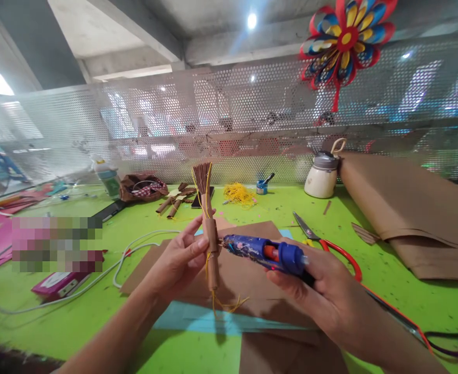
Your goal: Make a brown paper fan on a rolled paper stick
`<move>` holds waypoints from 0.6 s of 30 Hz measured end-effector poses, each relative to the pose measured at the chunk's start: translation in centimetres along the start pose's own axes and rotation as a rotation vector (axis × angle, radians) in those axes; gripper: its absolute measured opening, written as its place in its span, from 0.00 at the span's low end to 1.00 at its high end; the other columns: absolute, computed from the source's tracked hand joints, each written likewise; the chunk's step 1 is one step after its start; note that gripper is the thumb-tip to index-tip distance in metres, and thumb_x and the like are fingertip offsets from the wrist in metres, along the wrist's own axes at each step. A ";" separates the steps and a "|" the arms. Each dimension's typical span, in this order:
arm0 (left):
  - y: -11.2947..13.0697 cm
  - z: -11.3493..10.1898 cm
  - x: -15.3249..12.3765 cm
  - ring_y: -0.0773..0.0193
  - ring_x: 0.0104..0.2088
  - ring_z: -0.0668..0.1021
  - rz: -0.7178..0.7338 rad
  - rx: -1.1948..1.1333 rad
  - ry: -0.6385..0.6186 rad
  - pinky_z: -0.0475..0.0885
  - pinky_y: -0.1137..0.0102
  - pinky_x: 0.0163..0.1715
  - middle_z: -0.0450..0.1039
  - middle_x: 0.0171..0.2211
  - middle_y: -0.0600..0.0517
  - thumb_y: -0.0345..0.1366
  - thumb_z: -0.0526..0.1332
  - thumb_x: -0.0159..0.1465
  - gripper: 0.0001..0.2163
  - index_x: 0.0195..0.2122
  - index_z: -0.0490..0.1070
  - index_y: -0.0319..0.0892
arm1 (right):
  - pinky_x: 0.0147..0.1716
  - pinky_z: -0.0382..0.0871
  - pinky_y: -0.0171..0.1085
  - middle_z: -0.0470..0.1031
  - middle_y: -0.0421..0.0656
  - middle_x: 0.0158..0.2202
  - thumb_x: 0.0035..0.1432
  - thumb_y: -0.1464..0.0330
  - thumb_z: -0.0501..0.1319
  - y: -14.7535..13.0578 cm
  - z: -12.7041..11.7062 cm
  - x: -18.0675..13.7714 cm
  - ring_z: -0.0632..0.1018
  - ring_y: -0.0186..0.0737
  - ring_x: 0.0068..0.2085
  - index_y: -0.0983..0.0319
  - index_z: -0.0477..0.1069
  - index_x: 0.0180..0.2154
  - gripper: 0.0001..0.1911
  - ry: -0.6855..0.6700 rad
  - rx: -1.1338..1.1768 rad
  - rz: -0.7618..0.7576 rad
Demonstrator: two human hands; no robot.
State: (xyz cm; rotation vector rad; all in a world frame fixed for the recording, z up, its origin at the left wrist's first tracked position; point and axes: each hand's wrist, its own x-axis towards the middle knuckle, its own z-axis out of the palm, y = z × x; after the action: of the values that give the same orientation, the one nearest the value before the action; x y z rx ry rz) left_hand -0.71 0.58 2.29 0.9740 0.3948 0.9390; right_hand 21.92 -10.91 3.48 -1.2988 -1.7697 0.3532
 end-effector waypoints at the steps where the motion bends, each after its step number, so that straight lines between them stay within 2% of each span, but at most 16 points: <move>1: 0.0 0.0 0.0 0.68 0.31 0.77 0.002 -0.002 0.005 0.68 0.73 0.37 0.77 0.32 0.51 0.29 0.70 0.52 0.32 0.57 0.60 0.41 | 0.35 0.77 0.33 0.81 0.43 0.36 0.58 0.61 0.59 0.0 0.0 0.0 0.81 0.45 0.38 0.56 0.76 0.39 0.11 0.008 -0.005 -0.004; 7: 0.0 0.1 -0.1 0.66 0.32 0.78 0.004 0.002 0.004 0.69 0.71 0.38 0.77 0.31 0.51 0.29 0.70 0.52 0.36 0.61 0.56 0.41 | 0.35 0.77 0.35 0.80 0.45 0.33 0.57 0.61 0.59 0.1 0.2 -0.2 0.80 0.45 0.34 0.57 0.76 0.36 0.10 0.023 -0.035 0.014; 13: 0.1 0.2 0.1 0.61 0.37 0.80 0.034 0.035 -0.044 0.70 0.68 0.42 0.79 0.34 0.45 0.30 0.69 0.53 0.42 0.64 0.46 0.38 | 0.33 0.76 0.32 0.79 0.43 0.32 0.58 0.63 0.58 -0.3 0.1 -0.1 0.80 0.42 0.34 0.57 0.74 0.36 0.07 0.019 -0.057 -0.039; 18: 0.2 0.3 0.0 0.60 0.37 0.80 0.043 0.047 -0.051 0.69 0.68 0.42 0.79 0.34 0.44 0.31 0.68 0.54 0.40 0.64 0.46 0.38 | 0.28 0.75 0.29 0.79 0.40 0.30 0.58 0.65 0.59 -0.6 0.0 0.1 0.79 0.39 0.30 0.54 0.73 0.37 0.05 0.042 -0.061 -0.090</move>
State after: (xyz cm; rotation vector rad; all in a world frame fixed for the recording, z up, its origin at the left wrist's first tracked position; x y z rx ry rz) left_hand -0.60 0.44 2.67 1.0511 0.3553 0.9449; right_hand 21.49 -11.10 3.89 -1.2558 -1.8090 0.2219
